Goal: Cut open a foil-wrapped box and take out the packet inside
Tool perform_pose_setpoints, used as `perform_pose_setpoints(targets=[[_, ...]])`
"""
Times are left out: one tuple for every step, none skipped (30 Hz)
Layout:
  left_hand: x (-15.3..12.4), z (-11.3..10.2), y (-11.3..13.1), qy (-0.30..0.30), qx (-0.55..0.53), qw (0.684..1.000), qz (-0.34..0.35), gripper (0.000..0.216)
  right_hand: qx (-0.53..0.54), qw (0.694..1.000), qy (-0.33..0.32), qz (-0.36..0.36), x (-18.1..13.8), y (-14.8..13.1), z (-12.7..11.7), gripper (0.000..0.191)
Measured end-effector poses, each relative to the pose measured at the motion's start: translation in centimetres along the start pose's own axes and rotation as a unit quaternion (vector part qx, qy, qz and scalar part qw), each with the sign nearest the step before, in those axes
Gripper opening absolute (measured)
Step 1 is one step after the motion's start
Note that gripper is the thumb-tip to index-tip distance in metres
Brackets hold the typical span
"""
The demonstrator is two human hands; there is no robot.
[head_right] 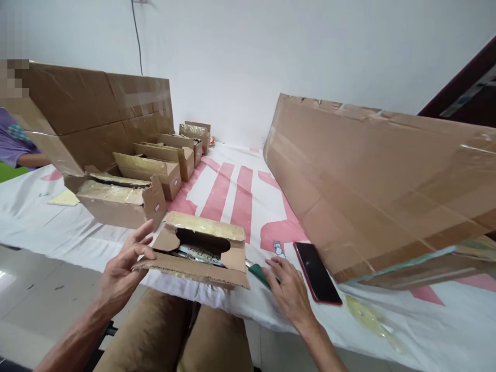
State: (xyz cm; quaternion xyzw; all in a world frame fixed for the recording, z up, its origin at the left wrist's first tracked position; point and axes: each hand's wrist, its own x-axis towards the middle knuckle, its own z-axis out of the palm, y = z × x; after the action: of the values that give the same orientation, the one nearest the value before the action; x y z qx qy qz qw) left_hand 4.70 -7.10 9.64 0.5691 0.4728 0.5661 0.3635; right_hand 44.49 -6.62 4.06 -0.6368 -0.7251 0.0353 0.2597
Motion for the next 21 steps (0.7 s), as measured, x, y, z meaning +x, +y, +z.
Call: perform_pose_setpoints(targets=[[-0.3,-0.1,-0.4,0.0,-0.001,1.0,0.017,0.015,0.032,0.999,0.003,0.013,0.4,-0.1,-1.2,0.04],[-0.6,-0.1,-0.8,0.002,-0.003,1.0,0.029,0.016,0.059,0.998,0.006,0.024,0.7,-0.3,-2.2,0.039],[-0.9,-0.2,-1.2,0.003,-0.005,0.999,0.036,0.017,0.076,0.997,0.006,0.029,1.0,-0.7,-3.0,0.037],[-1.1,-0.3,-1.5,0.006,-0.007,0.999,0.04,0.017,0.079,0.997,-0.001,0.026,1.2,-1.2,-3.5,0.034],[-1.2,-0.4,-1.8,0.009,-0.01,0.999,0.042,0.017,0.067,0.997,-0.018,0.015,1.3,-1.6,-3.7,0.031],[-1.3,-0.5,-1.9,0.012,-0.012,0.999,0.043,0.018,0.041,0.998,-0.047,-0.001,1.2,-2.1,-3.6,0.027],[-1.3,-0.6,-2.0,0.013,-0.013,0.999,0.041,0.018,0.002,0.997,-0.077,-0.016,1.0,-2.5,-3.2,0.024],[-1.3,-0.7,-2.1,0.015,-0.012,0.999,0.038,0.019,-0.045,0.993,-0.105,-0.025,0.7,-2.7,-2.6,0.023],[-1.2,-0.8,-2.1,0.018,-0.008,0.999,0.035,0.02,-0.091,0.988,-0.125,-0.027,0.3,-2.8,-2.0,0.025],[-1.2,-0.8,-2.1,0.019,-0.002,0.999,0.031,0.021,-0.13,0.982,-0.135,-0.023,-0.2,-2.8,-1.4,0.028],[-1.1,-0.9,-2.0,0.017,0.005,0.999,0.029,0.021,-0.155,0.978,-0.136,-0.016,-0.7,-2.5,-1.0,0.03],[-1.1,-0.9,-2.0,0.017,0.01,0.999,0.03,0.021,-0.168,0.977,-0.131,-0.01,-1.3,-2.2,-0.6,0.031],[-1.2,-0.9,-1.9,0.015,0.013,0.999,0.033,0.019,-0.17,0.978,-0.122,-0.006,-1.8,-1.7,-0.4,0.031],[-1.2,-0.9,-1.9,0.015,0.013,0.999,0.037,0.018,-0.166,0.98,-0.11,-0.004,-2.3,-1.2,-0.3,0.031],[-1.3,-0.9,-2.0,0.017,0.012,0.999,0.039,0.016,-0.161,0.982,-0.095,-0.001,-2.8,-0.6,-0.3,0.031],[-1.4,-0.9,-2.0,0.022,0.011,0.999,0.04,0.015,-0.159,0.984,-0.083,0.002,-3.3,-0.1,-0.4,0.031],[-1.5,-0.8,-2.0,0.027,0.011,0.999,0.039,0.014,-0.16,0.984,-0.076,0.004,-3.7,0.4,-0.4,0.031],[-1.6,-0.8,-2.1,0.032,0.011,0.999,0.039,0.013,-0.165,0.984,-0.073,0.005,-4.0,0.9,-0.5,0.031],[-1.7,-0.7,-2.2,0.036,0.01,0.998,0.041,0.013,-0.171,0.983,-0.071,0.005,-4.3,1.3,-0.5,0.031],[-1.7,-0.7,-2.2,0.037,0.009,0.998,0.045,0.013,-0.177,0.982,-0.065,0.003,-4.5,1.5,-0.6,0.03],[-1.8,-0.6,-2.2,0.035,0.008,0.998,0.049,0.013,-0.177,0.983,-0.053,0.0,-4.6,1.7,-0.7,0.03]])
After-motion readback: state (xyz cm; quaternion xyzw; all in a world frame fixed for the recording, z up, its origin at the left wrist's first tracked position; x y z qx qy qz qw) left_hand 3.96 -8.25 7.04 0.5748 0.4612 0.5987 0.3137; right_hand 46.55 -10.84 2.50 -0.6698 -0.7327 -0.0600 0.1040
